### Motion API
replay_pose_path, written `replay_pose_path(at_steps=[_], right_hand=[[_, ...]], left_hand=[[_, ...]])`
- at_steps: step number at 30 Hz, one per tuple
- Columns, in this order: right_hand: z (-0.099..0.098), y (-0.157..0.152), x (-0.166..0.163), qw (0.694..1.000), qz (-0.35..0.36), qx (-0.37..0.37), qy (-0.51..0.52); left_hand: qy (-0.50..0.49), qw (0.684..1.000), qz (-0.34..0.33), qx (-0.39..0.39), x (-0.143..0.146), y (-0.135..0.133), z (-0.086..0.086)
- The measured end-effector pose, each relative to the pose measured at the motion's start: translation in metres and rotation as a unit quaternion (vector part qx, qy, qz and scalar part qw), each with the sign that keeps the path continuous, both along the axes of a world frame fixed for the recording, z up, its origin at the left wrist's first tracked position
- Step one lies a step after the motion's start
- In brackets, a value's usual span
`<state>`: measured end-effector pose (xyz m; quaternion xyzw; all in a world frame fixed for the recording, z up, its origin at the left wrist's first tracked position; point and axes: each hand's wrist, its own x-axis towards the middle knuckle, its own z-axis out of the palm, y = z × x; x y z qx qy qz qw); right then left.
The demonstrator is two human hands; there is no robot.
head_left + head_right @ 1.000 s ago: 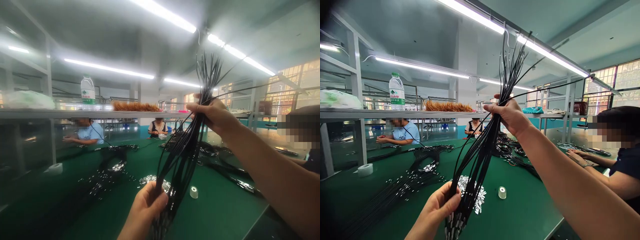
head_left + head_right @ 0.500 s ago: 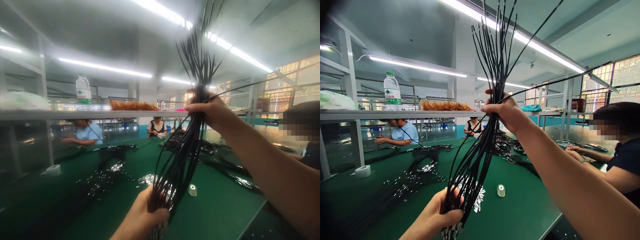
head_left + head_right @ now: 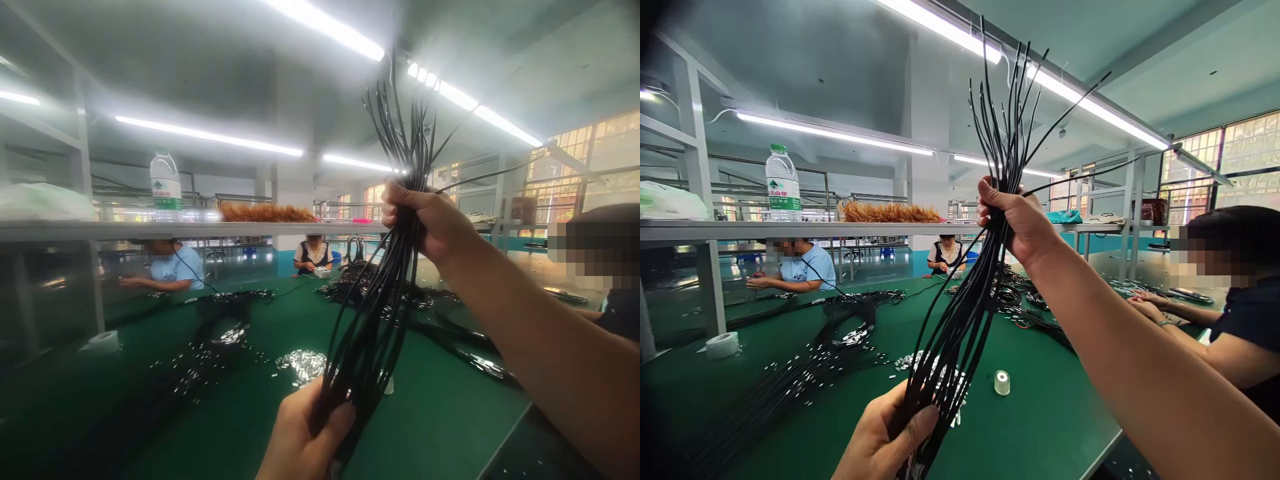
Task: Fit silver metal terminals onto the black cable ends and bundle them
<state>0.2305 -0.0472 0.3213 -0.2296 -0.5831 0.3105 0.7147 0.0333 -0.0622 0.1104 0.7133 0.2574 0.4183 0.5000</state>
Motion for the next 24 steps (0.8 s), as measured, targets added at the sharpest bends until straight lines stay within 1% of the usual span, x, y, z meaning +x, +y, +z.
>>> replay_pose_path(at_steps=[2,4,5,8,10,11,14,15,17,19,20,22,24], right_hand=[[0.0,0.0,0.001,1.0,-0.008,0.015,-0.01],[0.001,0.0,0.001,0.999,-0.005,0.034,-0.025],[0.002,0.0,0.0,0.999,-0.003,0.044,-0.03],[0.004,0.0,0.0,0.997,0.004,0.063,-0.035],[0.005,0.001,0.0,0.998,0.012,0.06,-0.025],[0.005,0.001,0.0,0.998,0.019,0.053,-0.013],[0.005,0.003,0.001,0.999,0.035,0.01,0.03],[0.005,0.003,0.002,0.998,0.038,-0.006,0.04],[0.005,0.003,0.004,0.998,0.039,-0.02,0.047],[0.007,0.004,0.008,0.998,0.033,-0.01,0.048],[0.008,0.005,0.01,0.999,0.026,-0.001,0.047],[0.011,0.007,0.013,0.999,0.006,0.015,0.044],[0.013,0.006,0.017,0.999,-0.014,0.019,0.049]], left_hand=[[0.062,0.997,0.038,0.028,-0.002,0.0,0.003],[0.104,0.993,0.047,0.026,-0.004,0.001,0.008],[0.114,0.993,0.039,0.019,-0.004,0.002,0.01],[0.111,0.993,-0.035,-0.011,-0.006,0.007,0.014],[0.102,0.991,-0.087,-0.026,-0.006,0.011,0.013],[0.105,0.989,-0.103,-0.028,-0.005,0.012,0.012],[0.126,0.984,-0.123,-0.025,-0.002,0.014,0.006],[0.12,0.983,-0.132,-0.035,-0.001,0.013,0.004],[0.075,0.98,-0.16,-0.085,0.001,0.012,0.0],[0.024,0.97,-0.197,-0.141,0.001,0.012,-0.005],[0.02,0.965,-0.21,-0.159,0.0,0.013,-0.009],[0.068,0.961,-0.21,-0.168,-0.004,0.016,-0.019],[0.142,0.958,-0.187,-0.165,-0.011,0.018,-0.031]])
